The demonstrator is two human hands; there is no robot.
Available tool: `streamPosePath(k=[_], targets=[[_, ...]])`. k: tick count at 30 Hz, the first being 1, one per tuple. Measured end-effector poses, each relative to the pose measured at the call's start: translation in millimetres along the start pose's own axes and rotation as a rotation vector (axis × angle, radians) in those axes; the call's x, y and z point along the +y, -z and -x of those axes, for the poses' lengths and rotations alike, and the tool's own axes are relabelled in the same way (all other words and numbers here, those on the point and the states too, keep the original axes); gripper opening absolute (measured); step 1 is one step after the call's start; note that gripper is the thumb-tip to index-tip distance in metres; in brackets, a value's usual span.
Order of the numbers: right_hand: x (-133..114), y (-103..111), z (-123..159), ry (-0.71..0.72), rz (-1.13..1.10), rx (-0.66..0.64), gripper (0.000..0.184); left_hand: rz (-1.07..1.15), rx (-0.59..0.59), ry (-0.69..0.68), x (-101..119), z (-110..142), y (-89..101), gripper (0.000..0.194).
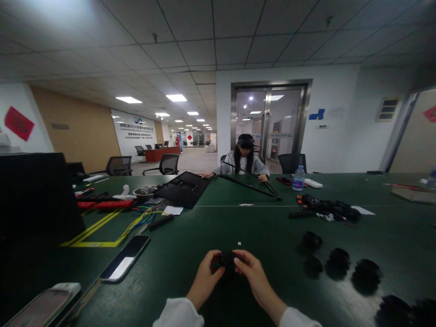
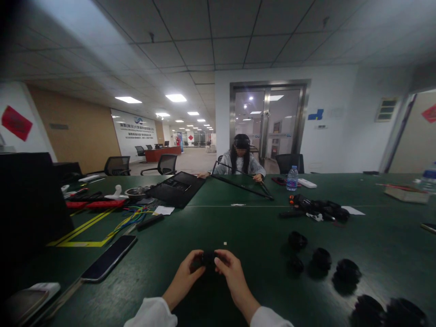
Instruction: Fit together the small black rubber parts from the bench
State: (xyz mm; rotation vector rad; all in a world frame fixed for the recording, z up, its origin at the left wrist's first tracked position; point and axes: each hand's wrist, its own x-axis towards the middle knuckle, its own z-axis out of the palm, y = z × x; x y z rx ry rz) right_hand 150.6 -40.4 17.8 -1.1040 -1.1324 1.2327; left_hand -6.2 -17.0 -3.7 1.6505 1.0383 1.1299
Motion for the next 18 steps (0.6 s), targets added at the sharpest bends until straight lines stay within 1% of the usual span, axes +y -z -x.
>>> streamPosePath(k=[5,8,12,18], targets=[[2.4,2.0,-0.5,0.004,0.005,-0.018,0.033,-0.007,-0.009,-0.018,1.8,0.3,0.1,0.022],[4.7,2.5,-1.2,0.019,0.012,-0.027,0.034,-0.008,0.006,-0.007,2.2,-0.1,-0.1,0.023],[1.3,1.5,0.1,-0.003,0.025,-0.018,0.036,-0.016,0.013,0.005,-0.1,-0.8,0.1,0.024],[-2.5,0.5,1.9,-0.026,0.03,-0.008,0.036,-0.041,0.003,-0.031,-3.5,-1.5,0.8,0.013]])
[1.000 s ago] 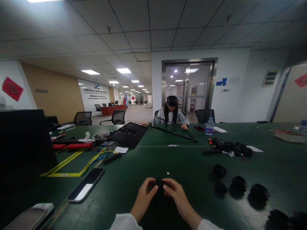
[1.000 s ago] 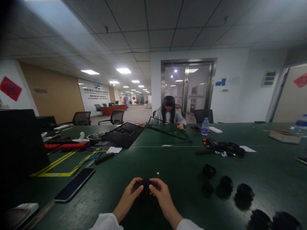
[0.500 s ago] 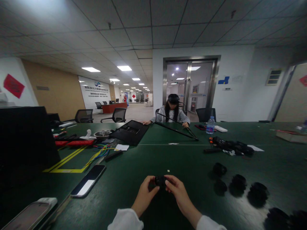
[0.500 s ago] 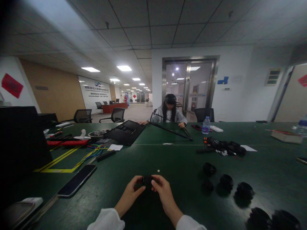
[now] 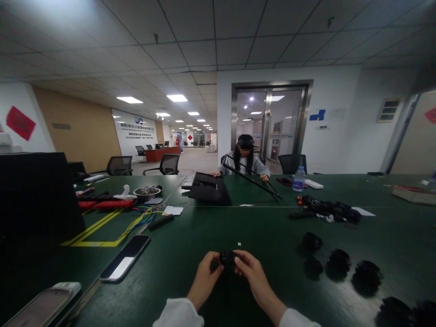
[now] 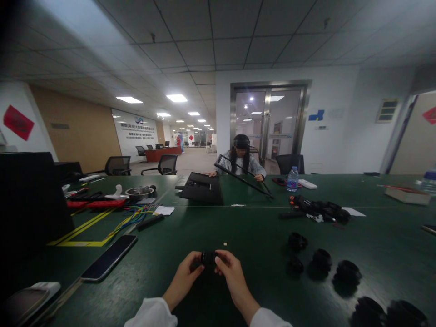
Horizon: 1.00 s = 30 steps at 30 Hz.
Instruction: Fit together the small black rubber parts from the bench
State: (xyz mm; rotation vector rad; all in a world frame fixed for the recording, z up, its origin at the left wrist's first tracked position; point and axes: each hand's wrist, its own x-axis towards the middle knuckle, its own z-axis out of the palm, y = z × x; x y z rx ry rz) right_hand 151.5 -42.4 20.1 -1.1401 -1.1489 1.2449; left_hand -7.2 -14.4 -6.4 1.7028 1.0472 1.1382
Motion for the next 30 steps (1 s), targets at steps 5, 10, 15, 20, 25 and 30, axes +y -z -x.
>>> streamPosePath(k=[5,10,15,20,25,30], targets=[[3,0,-2,0.029,-0.007,0.017,0.037,-0.019,0.031,-0.008,2,-1,-0.8,0.015],[1,0,-1,0.001,-0.018,0.017,0.038,-0.026,0.022,0.001,6,0,-1.1,0.019],[9,2,-5,0.016,-0.03,-0.004,0.037,-0.061,0.031,0.004,6,0,-0.9,0.019],[17,4,-9,0.03,-0.043,-0.024,0.035,-0.069,0.011,0.013,8,2,-0.5,0.016],[7,2,-3,-0.004,-0.022,-0.023,0.034,0.041,0.014,0.01,4,2,-0.8,0.032],[4,1,-3,-0.012,0.006,-0.021,0.035,0.024,-0.001,-0.001,0,3,-1.0,0.039]])
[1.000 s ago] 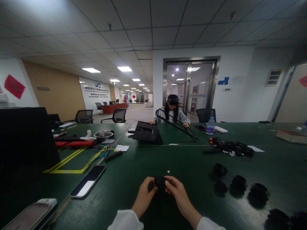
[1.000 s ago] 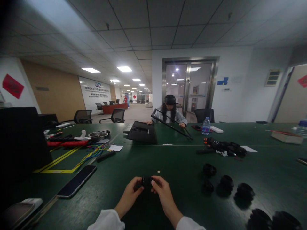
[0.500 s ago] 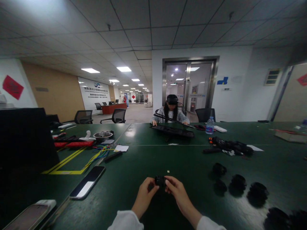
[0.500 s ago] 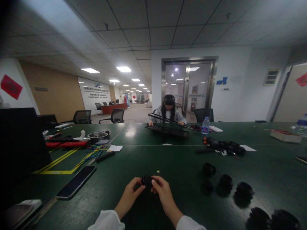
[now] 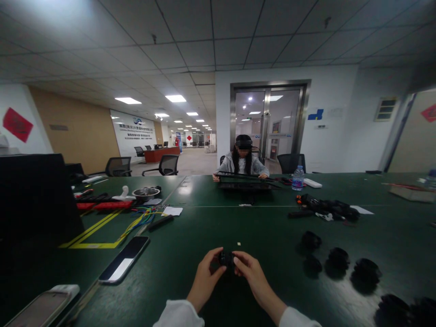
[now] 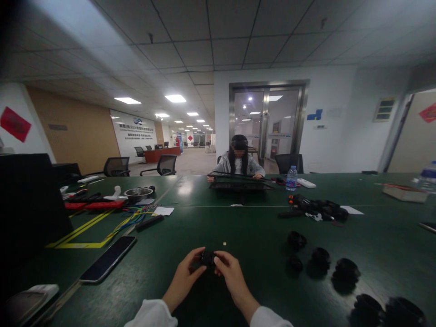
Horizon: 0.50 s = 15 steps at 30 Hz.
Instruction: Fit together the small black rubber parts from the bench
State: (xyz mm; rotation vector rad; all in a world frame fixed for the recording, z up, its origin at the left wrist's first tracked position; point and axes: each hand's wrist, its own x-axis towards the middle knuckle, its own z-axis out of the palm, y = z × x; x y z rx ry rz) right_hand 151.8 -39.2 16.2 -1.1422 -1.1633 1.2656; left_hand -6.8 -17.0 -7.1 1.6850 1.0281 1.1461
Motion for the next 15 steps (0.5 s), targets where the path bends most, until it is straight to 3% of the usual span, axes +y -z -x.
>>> streamPosePath(k=[6,15], targets=[[13,2,-8,0.044,0.003,-0.021,0.036,0.004,0.014,0.025,3,0,-0.4,0.039],[1,-1,0,0.02,0.029,0.002,0.037,0.013,-0.041,0.009,1,1,0.0,0.043]])
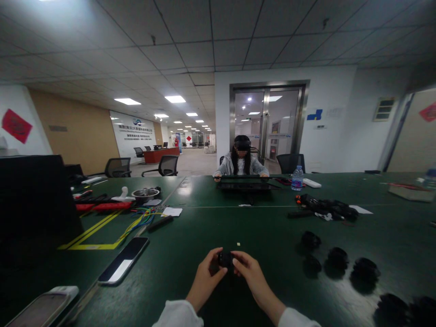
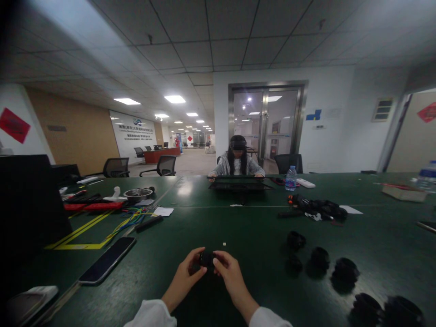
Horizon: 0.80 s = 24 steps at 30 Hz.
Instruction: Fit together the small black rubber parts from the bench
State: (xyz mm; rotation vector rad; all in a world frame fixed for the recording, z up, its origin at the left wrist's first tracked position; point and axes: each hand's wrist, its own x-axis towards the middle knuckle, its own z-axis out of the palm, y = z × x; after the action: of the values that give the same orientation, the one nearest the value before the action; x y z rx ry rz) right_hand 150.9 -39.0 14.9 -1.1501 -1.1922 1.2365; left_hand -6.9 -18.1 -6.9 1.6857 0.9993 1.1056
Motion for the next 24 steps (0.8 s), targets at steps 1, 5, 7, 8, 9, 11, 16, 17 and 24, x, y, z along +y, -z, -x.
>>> streamPosePath(k=[1,5,7,8,9,11,16,17,24], targets=[[0,0,0,0.005,-0.002,0.006,0.037,0.005,-0.005,-0.005,0,0,0.1,0.044],[0,0,0,0.0,0.0,0.009,0.039,0.027,0.003,0.0,-3,-1,0.7,0.041],[-1,1,0,-0.003,0.003,0.002,0.04,0.04,0.004,0.015,-4,-3,0.9,0.039],[-2,1,0,-0.004,0.002,-0.002,0.04,0.043,0.003,0.02,-4,-3,0.8,0.038],[-3,1,1,-0.002,0.002,-0.001,0.04,0.045,0.003,0.022,-4,-3,0.7,0.037],[-4,1,2,-0.001,0.001,0.005,0.038,0.043,-0.001,0.021,-2,-3,0.2,0.034],[-1,2,1,-0.011,-0.006,-0.014,0.036,0.019,-0.007,0.039,7,0,-1.0,0.027],[1,2,0,-0.002,-0.009,-0.021,0.036,0.016,-0.004,0.037,8,0,-1.1,0.027],[3,0,-2,0.024,0.016,-0.062,0.033,0.001,0.086,0.026,5,-1,-1.5,0.034]])
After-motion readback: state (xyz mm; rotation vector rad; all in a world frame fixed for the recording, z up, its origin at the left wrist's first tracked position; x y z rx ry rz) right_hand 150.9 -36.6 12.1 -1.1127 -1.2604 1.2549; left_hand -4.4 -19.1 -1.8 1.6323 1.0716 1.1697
